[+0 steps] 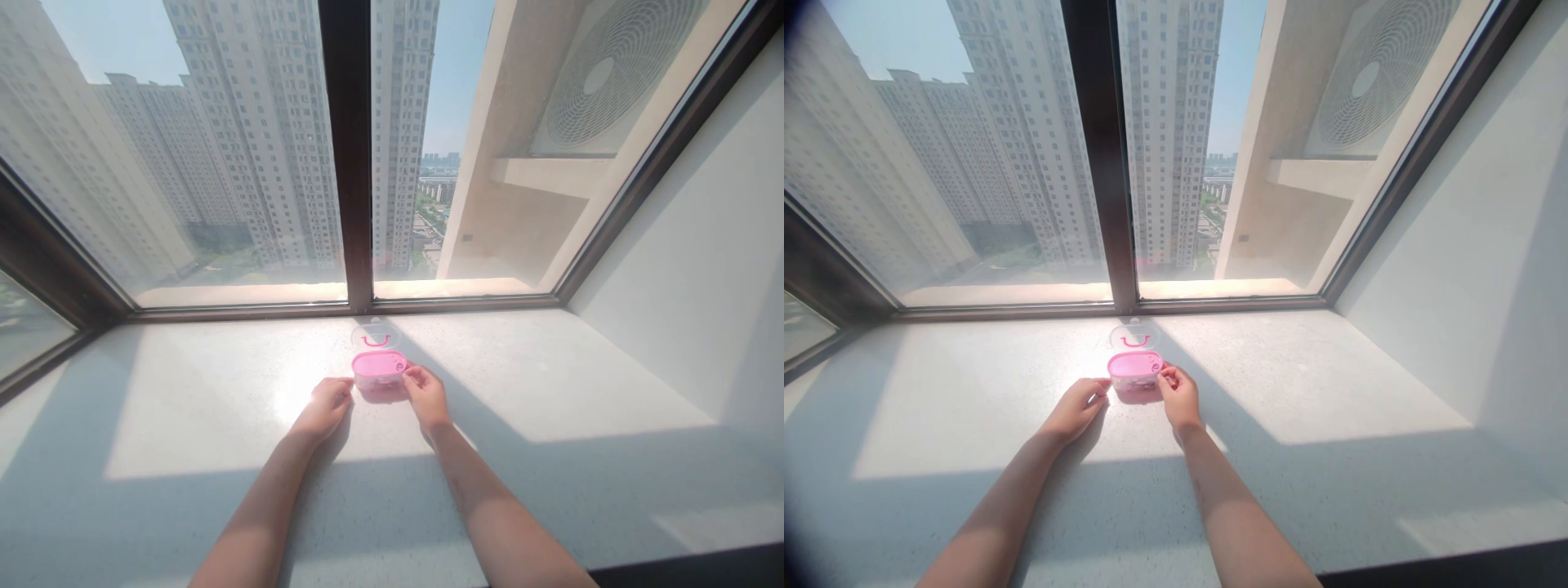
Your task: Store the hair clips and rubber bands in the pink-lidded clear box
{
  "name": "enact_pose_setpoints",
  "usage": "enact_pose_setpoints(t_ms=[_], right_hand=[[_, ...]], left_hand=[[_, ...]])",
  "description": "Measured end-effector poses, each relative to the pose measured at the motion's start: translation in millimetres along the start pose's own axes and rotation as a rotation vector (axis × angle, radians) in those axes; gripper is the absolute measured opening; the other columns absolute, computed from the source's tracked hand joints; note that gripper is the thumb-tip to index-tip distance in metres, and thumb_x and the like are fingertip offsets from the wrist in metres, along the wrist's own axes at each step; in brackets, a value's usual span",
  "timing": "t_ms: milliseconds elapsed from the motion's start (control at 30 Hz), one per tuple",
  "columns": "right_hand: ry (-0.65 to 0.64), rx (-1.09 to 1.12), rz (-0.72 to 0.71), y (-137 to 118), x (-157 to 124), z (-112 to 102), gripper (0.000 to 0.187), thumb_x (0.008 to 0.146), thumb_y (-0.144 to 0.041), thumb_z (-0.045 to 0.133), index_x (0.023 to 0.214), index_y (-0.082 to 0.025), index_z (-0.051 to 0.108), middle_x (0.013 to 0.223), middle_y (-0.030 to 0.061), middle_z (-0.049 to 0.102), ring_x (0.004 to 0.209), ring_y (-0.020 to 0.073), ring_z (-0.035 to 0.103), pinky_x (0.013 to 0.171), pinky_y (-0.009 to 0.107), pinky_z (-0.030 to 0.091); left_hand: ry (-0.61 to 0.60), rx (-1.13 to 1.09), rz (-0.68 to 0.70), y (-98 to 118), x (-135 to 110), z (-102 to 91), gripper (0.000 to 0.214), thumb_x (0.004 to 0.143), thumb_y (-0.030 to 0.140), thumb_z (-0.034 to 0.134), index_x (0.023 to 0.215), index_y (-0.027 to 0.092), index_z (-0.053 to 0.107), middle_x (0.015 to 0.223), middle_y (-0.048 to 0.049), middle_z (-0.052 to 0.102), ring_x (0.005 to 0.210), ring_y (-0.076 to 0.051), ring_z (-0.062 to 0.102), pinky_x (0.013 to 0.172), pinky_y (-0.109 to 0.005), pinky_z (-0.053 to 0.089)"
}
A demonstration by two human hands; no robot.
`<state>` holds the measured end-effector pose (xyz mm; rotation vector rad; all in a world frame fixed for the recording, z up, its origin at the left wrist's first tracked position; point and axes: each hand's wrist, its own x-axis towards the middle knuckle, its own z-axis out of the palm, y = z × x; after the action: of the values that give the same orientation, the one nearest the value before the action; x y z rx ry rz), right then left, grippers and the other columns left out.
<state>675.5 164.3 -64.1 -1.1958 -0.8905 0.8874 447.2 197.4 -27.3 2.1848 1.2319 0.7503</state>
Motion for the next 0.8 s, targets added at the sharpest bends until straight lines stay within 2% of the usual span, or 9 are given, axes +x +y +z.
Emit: enact_pose_setpoints(t_ms=[100, 233, 367, 467, 533, 700, 800], right_hand=[[-0.011, 0.01, -0.004, -0.4, 0.0, 1.1, 0.023, 0.075, -0.037, 0.068, 0.078, -0.016, 0.062, 0.114, 0.0116, 0.068, 0.082, 0.0182, 0.065, 0.077, 0.029, 0.048], [-0.015, 0.013, -0.014, -1.1, 0.0, 3.1, 0.023, 0.074, -0.038, 0.068, 0.076, -0.016, 0.062, 0.118, 0.0127, 0.067, 0.087, 0.0194, 0.066, 0.08, 0.03, 0.049], [0.045, -0.02, -0.028, -3.6, 1.2, 1.5, 0.026, 0.072, -0.041, 0.07, 0.075, -0.016, 0.065, 0.111, 0.0123, 0.069, 0.079, 0.0181, 0.066, 0.072, 0.029, 0.051], [0.164, -0.059, -0.045, -6.9, 0.2, -3.1, 0.029, 0.07, -0.043, 0.072, 0.079, -0.015, 0.067, 0.094, 0.0095, 0.071, 0.075, 0.0176, 0.063, 0.066, 0.027, 0.05], [0.198, -0.069, -0.042, -9.8, -3.1, -5.7, 0.031, 0.071, -0.044, 0.072, 0.081, -0.015, 0.068, 0.08, 0.0067, 0.069, 0.071, 0.0174, 0.061, 0.061, 0.026, 0.049], [0.077, -0.033, 0.018, -20.8, -18.2, -4.3, 0.033, 0.071, -0.044, 0.073, 0.084, -0.014, 0.069, 0.065, 0.0029, 0.066, 0.05, 0.013, 0.056, 0.042, 0.022, 0.043], [-0.016, -0.003, 0.057, -28.7, -25.6, 1.5, 0.03, 0.07, -0.041, 0.074, 0.08, -0.014, 0.069, 0.065, 0.0051, 0.069, 0.052, 0.0143, 0.061, 0.042, 0.022, 0.047]], left_hand=[[0.012, 0.033, 0.004, -2.2, 0.4, -1.5, 0.014, 0.077, 0.019, 0.053, 0.075, 0.021, 0.068, 0.104, -0.01, 0.072, 0.102, -0.027, 0.06, 0.095, -0.041, 0.042], [0.045, 0.053, -0.027, -2.8, -0.2, -8.2, 0.011, 0.074, 0.022, 0.056, 0.072, 0.021, 0.067, 0.081, -0.0072, 0.069, 0.085, -0.026, 0.058, 0.084, -0.039, 0.043], [0.11, 0.011, -0.1, -3.0, -2.5, -15.7, 0.013, 0.075, 0.026, 0.056, 0.068, 0.02, 0.065, 0.073, -0.0048, 0.065, 0.073, -0.023, 0.056, 0.074, -0.035, 0.042], [0.163, -0.078, -0.177, -1.6, -3.4, -18.6, 0.016, 0.078, 0.03, 0.055, 0.072, 0.019, 0.066, 0.076, -0.0045, 0.067, 0.071, -0.022, 0.058, 0.072, -0.034, 0.043], [0.178, -0.173, -0.224, 0.8, -3.6, -18.3, 0.019, 0.08, 0.033, 0.055, 0.076, 0.018, 0.066, 0.075, -0.0049, 0.069, 0.071, -0.021, 0.061, 0.07, -0.033, 0.045], [0.175, -0.443, -0.299, 10.5, -4.8, -10.8, 0.025, 0.079, 0.038, 0.06, 0.083, 0.015, 0.067, 0.075, -0.0078, 0.072, 0.067, -0.02, 0.065, 0.061, -0.029, 0.049], [0.171, -0.566, -0.322, 16.5, -6.1, -4.9, 0.025, 0.075, 0.038, 0.066, 0.084, 0.014, 0.068, 0.075, -0.0094, 0.073, 0.068, -0.02, 0.066, 0.06, -0.028, 0.048]])
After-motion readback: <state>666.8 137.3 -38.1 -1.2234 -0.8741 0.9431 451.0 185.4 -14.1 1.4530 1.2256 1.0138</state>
